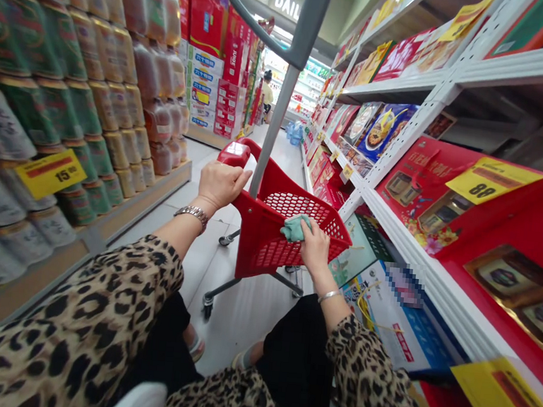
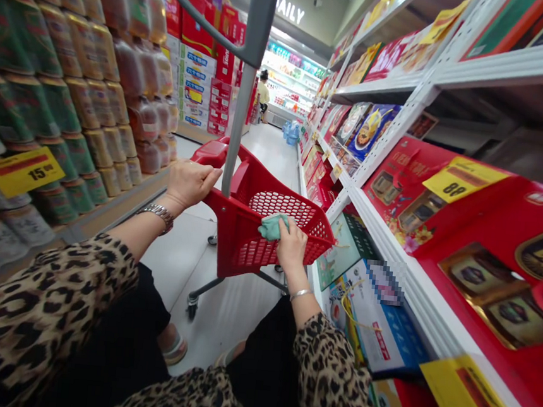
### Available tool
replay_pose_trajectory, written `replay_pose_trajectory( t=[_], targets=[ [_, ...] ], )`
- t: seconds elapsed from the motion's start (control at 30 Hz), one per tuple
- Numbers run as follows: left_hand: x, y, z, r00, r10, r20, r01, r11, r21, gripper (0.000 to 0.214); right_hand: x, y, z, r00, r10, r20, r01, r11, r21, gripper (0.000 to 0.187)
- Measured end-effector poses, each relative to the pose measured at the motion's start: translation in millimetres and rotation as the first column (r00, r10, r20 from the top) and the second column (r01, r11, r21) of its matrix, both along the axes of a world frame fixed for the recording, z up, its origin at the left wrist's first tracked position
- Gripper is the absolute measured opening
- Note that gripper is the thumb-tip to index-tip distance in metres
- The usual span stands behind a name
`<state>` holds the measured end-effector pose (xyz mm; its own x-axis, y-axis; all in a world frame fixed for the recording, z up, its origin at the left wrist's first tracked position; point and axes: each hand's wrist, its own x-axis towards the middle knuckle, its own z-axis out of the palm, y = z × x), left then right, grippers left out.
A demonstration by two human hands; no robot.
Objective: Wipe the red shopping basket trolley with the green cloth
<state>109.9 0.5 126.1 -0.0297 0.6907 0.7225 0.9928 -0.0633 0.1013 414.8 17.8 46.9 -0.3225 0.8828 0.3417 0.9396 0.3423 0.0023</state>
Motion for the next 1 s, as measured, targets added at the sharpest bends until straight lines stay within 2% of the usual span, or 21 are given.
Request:
replay_pose_trajectory(
  t=[0.13,0.27,0.4,0.5,0.6,0.77,0.87,1.0],
  targets=[
    [1,0,-0.1,1.0,0.025,0.011,-0.025,1.0,-0.012,0.059,35,13,-10.5,0.996,-0.091,-0.012,0.091,0.996,-0.019,0.064],
    [4,-1,-0.9,1.0,0.008,0.017,-0.008,1.0,-0.001,0.058,43,21,-13.7,0.993,-0.049,-0.106,0.053,0.998,0.039,0.061],
    [5,-2,-1.5,1.0,-0.026,0.012,0.026,0.999,0.021,0.061,18,20,-3.6,0.965,0.144,-0.217,-0.118,0.985,0.129,0.06],
    [5,-3,-2.4,0.999,-0.039,0.014,0.038,0.999,0.039,0.062,-17,14,11.7,0.922,0.293,-0.251,-0.251,0.95,0.187,0.063],
    [4,-3,-3.5,0.998,-0.056,0.008,0.055,0.996,0.067,0.062,-55,6,28.3,0.881,0.39,-0.267,-0.339,0.915,0.217,0.066],
    [2,-6,-2.5,0.997,-0.071,0.015,0.07,0.996,0.056,0.061,-97,1,49.0,0.903,0.376,-0.207,-0.366,0.926,0.086,0.058],
    [-1,-9,-0.9,0.998,-0.062,0.015,0.062,0.998,0.034,0.061,-100,3,56.6,0.911,0.391,-0.131,-0.394,0.919,0.001,0.056],
    [-7,-12,-0.1,0.998,-0.059,0.017,0.058,0.997,0.046,0.06,-88,10,58.5,0.925,0.38,-0.016,-0.38,0.922,-0.067,0.054]
  ],
)
